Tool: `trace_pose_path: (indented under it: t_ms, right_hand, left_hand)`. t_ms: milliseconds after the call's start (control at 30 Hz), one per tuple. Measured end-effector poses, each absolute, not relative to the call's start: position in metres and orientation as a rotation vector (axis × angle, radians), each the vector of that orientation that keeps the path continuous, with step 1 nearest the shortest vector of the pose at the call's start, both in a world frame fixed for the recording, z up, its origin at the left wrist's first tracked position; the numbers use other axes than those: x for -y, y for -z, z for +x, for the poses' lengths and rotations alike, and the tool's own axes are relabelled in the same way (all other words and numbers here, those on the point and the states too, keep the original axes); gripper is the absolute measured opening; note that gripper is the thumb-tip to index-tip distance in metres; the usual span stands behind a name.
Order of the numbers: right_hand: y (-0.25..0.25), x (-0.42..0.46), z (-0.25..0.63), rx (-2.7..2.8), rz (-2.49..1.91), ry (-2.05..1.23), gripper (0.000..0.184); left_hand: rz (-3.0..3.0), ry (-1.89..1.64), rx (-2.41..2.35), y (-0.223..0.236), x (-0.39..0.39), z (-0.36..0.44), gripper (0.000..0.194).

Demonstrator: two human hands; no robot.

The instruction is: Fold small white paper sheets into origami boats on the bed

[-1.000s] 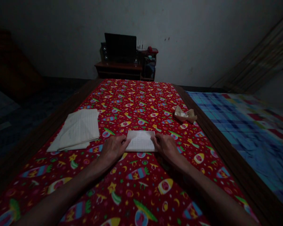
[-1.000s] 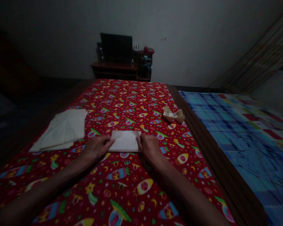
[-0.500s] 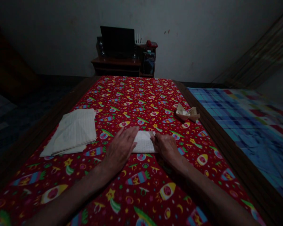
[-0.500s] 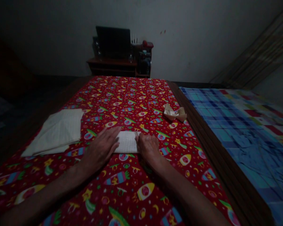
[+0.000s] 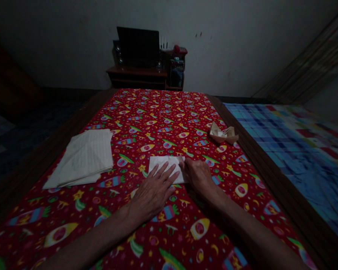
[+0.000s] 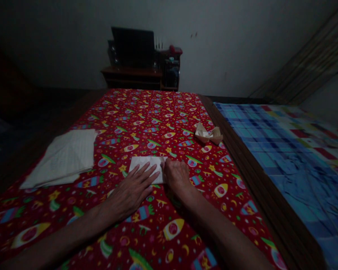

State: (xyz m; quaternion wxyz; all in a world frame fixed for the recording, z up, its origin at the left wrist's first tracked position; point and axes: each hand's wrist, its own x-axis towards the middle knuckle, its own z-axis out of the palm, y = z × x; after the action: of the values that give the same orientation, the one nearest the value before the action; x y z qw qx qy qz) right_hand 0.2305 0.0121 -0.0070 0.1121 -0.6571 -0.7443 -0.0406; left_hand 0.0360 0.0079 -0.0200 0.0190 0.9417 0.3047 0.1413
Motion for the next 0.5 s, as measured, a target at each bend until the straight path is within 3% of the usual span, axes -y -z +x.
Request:
trace_pose_path:
  t_ms: [500]
  right_hand:
    - [-0.013, -0.007, 0.231, 2.071, -2.028, 0.214, 0.029]
  left_hand:
    - [2.918, -0.428, -0.987, 0.017, -0.004, 0.038, 0.045]
